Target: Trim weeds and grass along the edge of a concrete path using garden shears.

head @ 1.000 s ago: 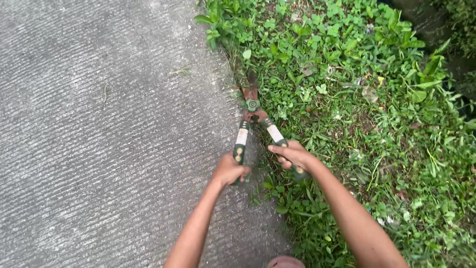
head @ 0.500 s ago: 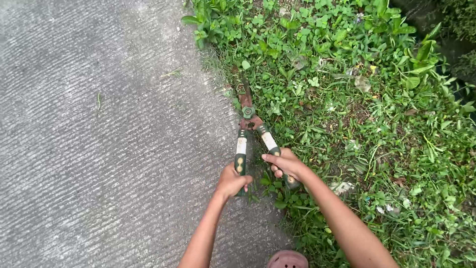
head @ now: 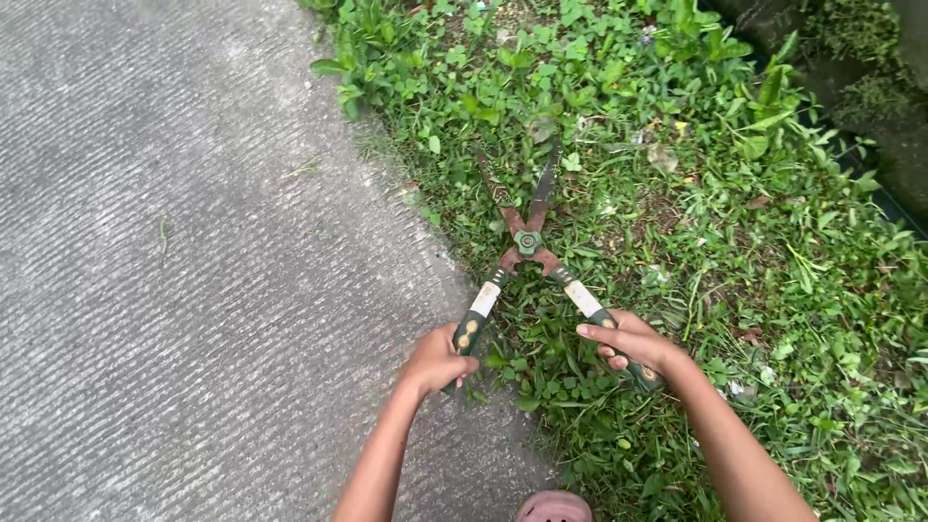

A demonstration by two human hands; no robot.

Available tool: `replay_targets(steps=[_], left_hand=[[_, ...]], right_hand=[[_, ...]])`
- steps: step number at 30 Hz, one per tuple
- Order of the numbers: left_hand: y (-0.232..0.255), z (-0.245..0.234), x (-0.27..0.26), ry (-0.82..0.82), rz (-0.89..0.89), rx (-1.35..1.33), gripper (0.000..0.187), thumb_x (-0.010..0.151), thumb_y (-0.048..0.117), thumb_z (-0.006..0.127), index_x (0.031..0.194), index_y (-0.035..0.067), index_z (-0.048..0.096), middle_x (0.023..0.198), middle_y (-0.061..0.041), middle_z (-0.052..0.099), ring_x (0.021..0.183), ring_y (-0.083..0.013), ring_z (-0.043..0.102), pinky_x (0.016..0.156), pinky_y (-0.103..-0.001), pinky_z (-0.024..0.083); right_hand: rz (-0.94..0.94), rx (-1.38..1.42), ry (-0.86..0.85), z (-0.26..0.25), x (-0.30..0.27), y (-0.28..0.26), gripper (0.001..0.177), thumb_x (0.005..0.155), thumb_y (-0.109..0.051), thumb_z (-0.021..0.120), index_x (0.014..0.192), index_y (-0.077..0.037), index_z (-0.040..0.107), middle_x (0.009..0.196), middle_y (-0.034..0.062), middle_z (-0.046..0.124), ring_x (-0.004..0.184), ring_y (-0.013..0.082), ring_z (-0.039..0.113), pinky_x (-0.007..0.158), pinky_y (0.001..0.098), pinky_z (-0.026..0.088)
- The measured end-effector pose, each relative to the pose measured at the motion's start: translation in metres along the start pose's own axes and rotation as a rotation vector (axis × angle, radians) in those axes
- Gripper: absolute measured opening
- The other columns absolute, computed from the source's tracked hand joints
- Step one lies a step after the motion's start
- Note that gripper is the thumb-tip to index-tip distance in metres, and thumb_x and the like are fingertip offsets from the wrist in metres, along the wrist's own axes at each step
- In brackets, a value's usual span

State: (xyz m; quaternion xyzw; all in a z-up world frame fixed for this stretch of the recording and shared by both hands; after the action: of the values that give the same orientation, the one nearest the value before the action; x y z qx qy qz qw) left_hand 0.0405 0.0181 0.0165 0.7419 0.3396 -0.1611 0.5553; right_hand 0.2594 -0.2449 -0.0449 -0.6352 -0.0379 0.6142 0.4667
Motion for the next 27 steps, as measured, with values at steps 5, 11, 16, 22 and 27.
replay_targets(steps=[5, 11, 16, 22, 27], left_hand=[[0.035, 0.008, 0.013, 0.020, -0.032, 0.047, 0.029, 0.072, 0.012, 0.078, 0.096, 0.011, 0.063, 0.063, 0.000, 0.068, 0.051, -0.0113, 0.067, 0.055, -0.029, 0.053], [0.044, 0.014, 0.054, 0.031, -0.045, 0.101, 0.027, 0.075, 0.013, 0.080, 0.094, 0.007, 0.063, 0.064, -0.001, 0.068, 0.052, -0.0109, 0.067, 0.058, -0.030, 0.054], [0.048, 0.007, 0.095, 0.008, -0.045, 0.108, 0.025, 0.075, 0.012, 0.079, 0.094, 0.010, 0.063, 0.065, 0.000, 0.070, 0.054, -0.0098, 0.067, 0.059, -0.027, 0.056], [0.060, -0.003, 0.143, -0.035, 0.014, 0.024, 0.023, 0.074, 0.008, 0.078, 0.092, 0.007, 0.064, 0.065, -0.002, 0.070, 0.053, -0.0111, 0.066, 0.054, -0.028, 0.056], [0.076, 0.000, 0.151, -0.074, 0.011, 0.003, 0.024, 0.073, 0.006, 0.074, 0.094, 0.011, 0.065, 0.067, -0.004, 0.070, 0.054, -0.0117, 0.065, 0.055, -0.029, 0.055]], right_hand=[[-0.061, -0.014, 0.063, -0.024, -0.011, -0.001, 0.036, 0.089, -0.035, 0.073, 0.102, -0.008, 0.052, 0.065, -0.0026, 0.052, 0.047, 0.0064, 0.047, 0.041, 0.0228, 0.040], [-0.108, -0.067, 0.262, -0.046, 0.001, 0.008, 0.040, 0.091, -0.045, 0.068, 0.101, -0.007, 0.061, 0.064, -0.0028, 0.053, 0.046, 0.0066, 0.047, 0.040, 0.0227, 0.039], [-0.143, -0.042, 0.317, -0.063, 0.029, 0.002, 0.045, 0.093, -0.046, 0.069, 0.097, -0.002, 0.060, 0.062, -0.0009, 0.054, 0.042, 0.0078, 0.047, 0.035, 0.0230, 0.037], [-0.113, -0.009, 0.368, -0.077, 0.039, -0.034, 0.042, 0.092, -0.045, 0.069, 0.099, -0.004, 0.064, 0.062, -0.0009, 0.055, 0.040, 0.0067, 0.047, 0.034, 0.0220, 0.039], [-0.070, 0.088, 0.342, -0.080, 0.047, -0.044, 0.041, 0.091, -0.041, 0.071, 0.101, -0.003, 0.059, 0.060, 0.0002, 0.053, 0.038, 0.0070, 0.044, 0.032, 0.0219, 0.036]])
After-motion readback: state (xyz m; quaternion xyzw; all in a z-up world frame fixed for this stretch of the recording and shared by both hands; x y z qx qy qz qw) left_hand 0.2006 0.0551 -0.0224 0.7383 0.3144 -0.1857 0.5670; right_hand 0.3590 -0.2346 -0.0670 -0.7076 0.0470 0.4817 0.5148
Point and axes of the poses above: each hand's wrist, its own x-axis towards the middle knuckle, its own z-axis out of the palm, y = z × x, the point moved 3 cm from there along x, towards the middle knuckle
